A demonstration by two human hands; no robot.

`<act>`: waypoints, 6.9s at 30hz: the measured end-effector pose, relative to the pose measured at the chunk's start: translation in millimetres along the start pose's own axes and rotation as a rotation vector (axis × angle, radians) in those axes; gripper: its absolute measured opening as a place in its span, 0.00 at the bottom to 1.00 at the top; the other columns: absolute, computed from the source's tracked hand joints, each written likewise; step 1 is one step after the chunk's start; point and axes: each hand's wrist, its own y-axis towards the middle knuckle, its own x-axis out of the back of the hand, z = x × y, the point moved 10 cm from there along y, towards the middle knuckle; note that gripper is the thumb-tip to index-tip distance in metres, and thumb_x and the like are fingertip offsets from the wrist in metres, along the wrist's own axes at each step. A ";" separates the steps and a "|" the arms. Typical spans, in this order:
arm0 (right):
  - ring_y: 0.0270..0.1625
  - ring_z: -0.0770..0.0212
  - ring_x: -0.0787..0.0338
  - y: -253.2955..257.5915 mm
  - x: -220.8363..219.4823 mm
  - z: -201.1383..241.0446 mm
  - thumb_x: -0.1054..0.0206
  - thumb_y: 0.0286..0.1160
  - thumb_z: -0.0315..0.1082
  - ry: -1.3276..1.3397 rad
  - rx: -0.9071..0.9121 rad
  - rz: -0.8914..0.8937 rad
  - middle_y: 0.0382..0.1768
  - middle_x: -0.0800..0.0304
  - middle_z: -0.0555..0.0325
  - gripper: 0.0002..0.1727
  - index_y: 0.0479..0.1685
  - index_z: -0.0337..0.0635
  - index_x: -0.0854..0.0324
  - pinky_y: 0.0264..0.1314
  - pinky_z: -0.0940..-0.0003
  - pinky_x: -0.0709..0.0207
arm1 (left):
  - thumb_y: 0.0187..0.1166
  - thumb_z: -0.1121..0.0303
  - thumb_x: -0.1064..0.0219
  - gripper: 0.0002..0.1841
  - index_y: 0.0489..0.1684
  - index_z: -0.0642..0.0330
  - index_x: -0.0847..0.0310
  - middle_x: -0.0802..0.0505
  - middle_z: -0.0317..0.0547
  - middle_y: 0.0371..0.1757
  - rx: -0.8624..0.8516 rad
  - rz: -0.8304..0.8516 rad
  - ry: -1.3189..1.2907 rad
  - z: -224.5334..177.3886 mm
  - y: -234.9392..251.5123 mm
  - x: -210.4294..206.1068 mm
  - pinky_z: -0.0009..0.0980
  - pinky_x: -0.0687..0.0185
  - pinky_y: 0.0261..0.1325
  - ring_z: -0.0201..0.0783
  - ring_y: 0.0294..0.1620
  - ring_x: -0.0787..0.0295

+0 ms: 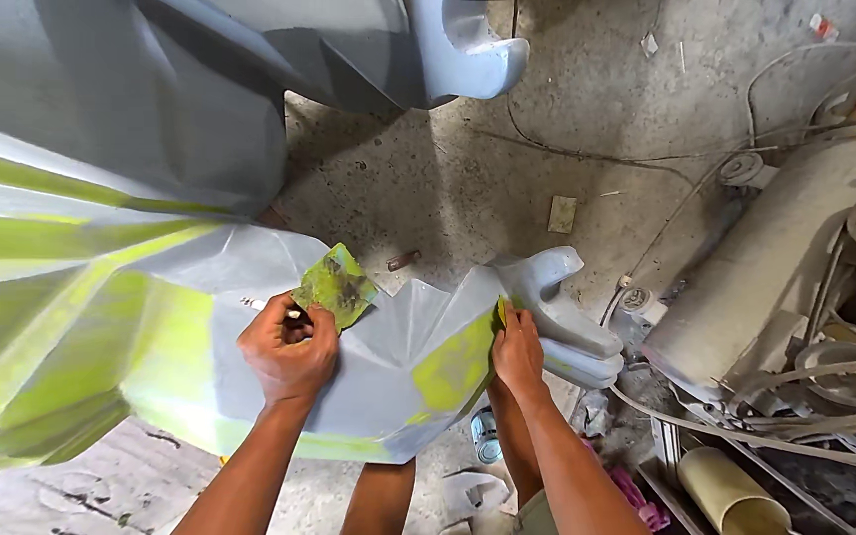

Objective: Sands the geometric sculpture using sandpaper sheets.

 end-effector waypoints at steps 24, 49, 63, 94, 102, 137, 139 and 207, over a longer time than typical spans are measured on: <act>0.61 0.64 0.15 -174.3 -4.9 114.9 0.36 0.64 0.33 0.138 -0.011 0.117 0.61 0.16 0.64 0.37 0.81 0.73 0.23 0.43 0.63 0.15 | 0.77 0.65 0.36 0.10 0.41 0.64 0.14 0.13 0.39 0.28 -0.015 0.004 -0.004 3.3 -7.9 -1.9 0.21 0.25 0.26 0.22 0.24 0.20; 0.65 0.56 0.13 -65.0 6.8 2.3 0.46 0.81 0.39 0.144 0.014 0.223 0.66 0.15 0.55 0.28 0.81 0.62 0.21 0.67 0.51 0.17 | 0.77 0.65 0.37 0.10 0.42 0.63 0.15 0.14 0.37 0.28 0.005 0.008 -0.022 2.3 0.4 -0.7 0.19 0.26 0.24 0.21 0.23 0.22; 0.63 0.52 0.14 -51.1 6.0 49.5 0.44 0.83 0.36 0.278 -0.140 0.103 0.63 0.16 0.51 0.26 0.80 0.52 0.21 0.63 0.47 0.17 | 0.77 0.66 0.37 0.10 0.42 0.64 0.16 0.14 0.37 0.29 -0.004 0.023 -0.021 1.3 -1.3 -0.5 0.18 0.28 0.24 0.19 0.23 0.23; 0.61 0.57 0.10 -34.4 12.0 -26.1 0.44 0.81 0.35 0.053 0.004 0.063 0.66 0.13 0.57 0.26 0.77 0.58 0.18 0.62 0.52 0.14 | 0.76 0.67 0.37 0.10 0.44 0.65 0.16 0.13 0.36 0.30 -0.007 0.013 -0.040 5.4 -0.8 0.1 0.18 0.25 0.25 0.20 0.23 0.21; 0.66 0.45 0.15 7.8 5.5 3.0 0.46 0.85 0.34 0.192 -0.135 0.007 0.69 0.19 0.46 0.26 0.81 0.55 0.23 0.61 0.38 0.18 | 0.77 0.68 0.37 0.09 0.43 0.66 0.17 0.14 0.36 0.31 -0.010 0.026 -0.048 0.7 -1.3 -0.3 0.16 0.25 0.27 0.18 0.25 0.21; 0.65 0.51 0.11 -34.5 -0.5 -8.2 0.40 0.79 0.29 0.072 0.167 0.025 0.75 0.19 0.52 0.33 0.88 0.51 0.31 0.63 0.46 0.14 | 0.78 0.67 0.36 0.10 0.44 0.65 0.16 0.13 0.39 0.31 -0.029 0.014 -0.027 -0.7 1.3 -1.3 0.19 0.25 0.27 0.21 0.25 0.21; 0.66 0.51 0.10 -48.9 -14.5 -8.8 0.37 0.75 0.28 0.012 0.141 0.039 0.79 0.21 0.51 0.34 0.87 0.48 0.29 0.62 0.49 0.13 | 0.78 0.68 0.36 0.09 0.44 0.65 0.16 0.13 0.38 0.32 -0.028 0.024 -0.033 -0.7 0.0 -2.0 0.19 0.23 0.27 0.21 0.26 0.20; 0.67 0.54 0.18 -26.2 -5.9 -7.0 0.41 0.82 0.29 0.391 -0.111 0.087 0.66 0.19 0.54 0.29 0.83 0.59 0.24 0.67 0.47 0.20 | 0.77 0.69 0.37 0.09 0.45 0.65 0.16 0.13 0.37 0.33 -0.024 0.027 -0.056 0.1 -0.7 -1.5 0.18 0.22 0.28 0.20 0.26 0.19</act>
